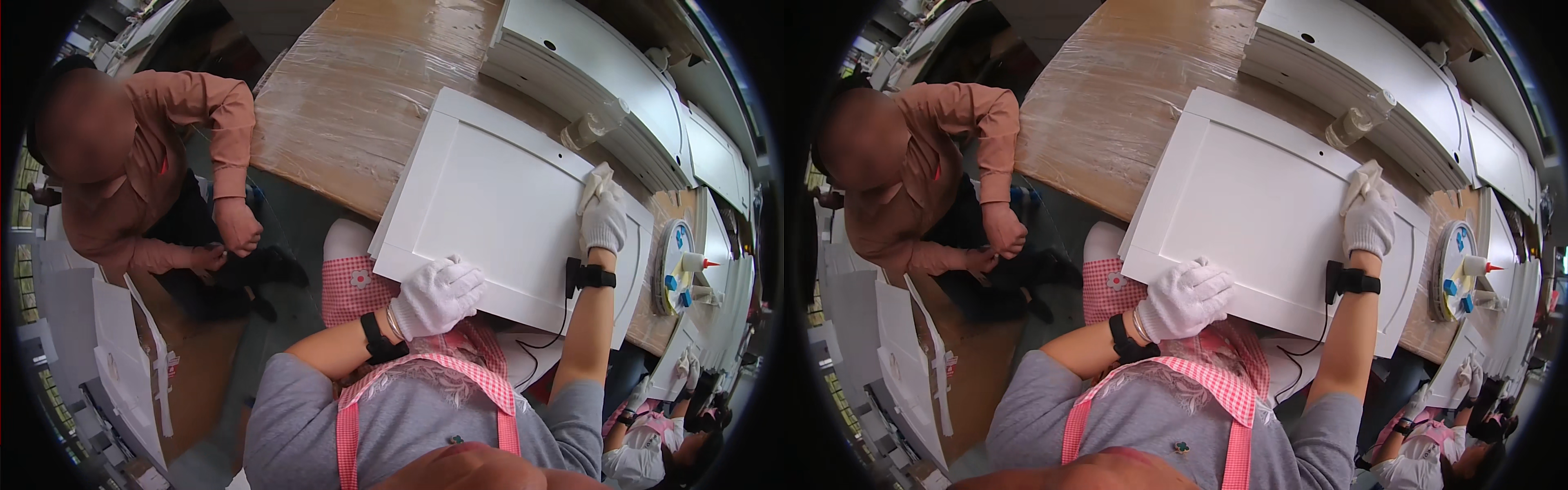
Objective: Sanding and cleaning white cabinet doors in a manufacturing setting.
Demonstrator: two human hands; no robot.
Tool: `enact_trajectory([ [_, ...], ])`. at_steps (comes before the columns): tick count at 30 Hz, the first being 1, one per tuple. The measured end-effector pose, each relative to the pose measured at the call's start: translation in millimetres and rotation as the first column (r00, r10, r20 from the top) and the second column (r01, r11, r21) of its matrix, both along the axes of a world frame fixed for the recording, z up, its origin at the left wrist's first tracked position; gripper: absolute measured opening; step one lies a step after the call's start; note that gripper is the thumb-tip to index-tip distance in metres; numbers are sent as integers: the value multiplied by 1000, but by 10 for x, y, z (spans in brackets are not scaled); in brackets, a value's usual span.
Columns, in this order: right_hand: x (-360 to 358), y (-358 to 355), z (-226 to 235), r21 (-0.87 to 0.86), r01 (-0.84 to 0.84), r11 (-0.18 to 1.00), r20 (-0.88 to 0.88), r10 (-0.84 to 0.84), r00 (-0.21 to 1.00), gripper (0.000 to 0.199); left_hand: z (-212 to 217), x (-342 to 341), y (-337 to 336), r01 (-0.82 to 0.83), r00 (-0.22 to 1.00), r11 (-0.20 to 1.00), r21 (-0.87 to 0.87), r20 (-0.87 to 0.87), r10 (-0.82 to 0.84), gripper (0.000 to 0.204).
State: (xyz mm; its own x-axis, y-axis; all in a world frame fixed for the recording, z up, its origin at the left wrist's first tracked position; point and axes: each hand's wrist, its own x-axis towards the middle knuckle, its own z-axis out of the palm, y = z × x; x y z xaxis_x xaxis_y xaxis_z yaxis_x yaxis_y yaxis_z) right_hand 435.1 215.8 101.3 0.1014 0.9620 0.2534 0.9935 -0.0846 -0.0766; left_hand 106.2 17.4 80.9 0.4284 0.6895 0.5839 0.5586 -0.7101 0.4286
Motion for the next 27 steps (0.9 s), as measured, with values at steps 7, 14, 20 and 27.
enact_trajectory([
  [7, -2118, -311, 238, -93, -763, 640, -266, 722, 638, 27, 94, 6, 4, 6, 999, 999, -49, -53, -8, 36],
  [14, -1157, -923, 355, -107, -498, 861, -358, 433, 827, 22, -3, -62, -110, -7, 1000, 999, -37, -10, 7, 44],
  [20, -111, -700, 139, -77, -86, 993, -265, 62, 962, 27, -47, -69, -99, 30, 999, 999, -33, 44, -29, 46],
  [27, -474, -285, 121, -148, -88, 985, -172, 62, 983, 43, -3, -79, -98, 30, 997, 1000, -3, 65, -30, 46],
])
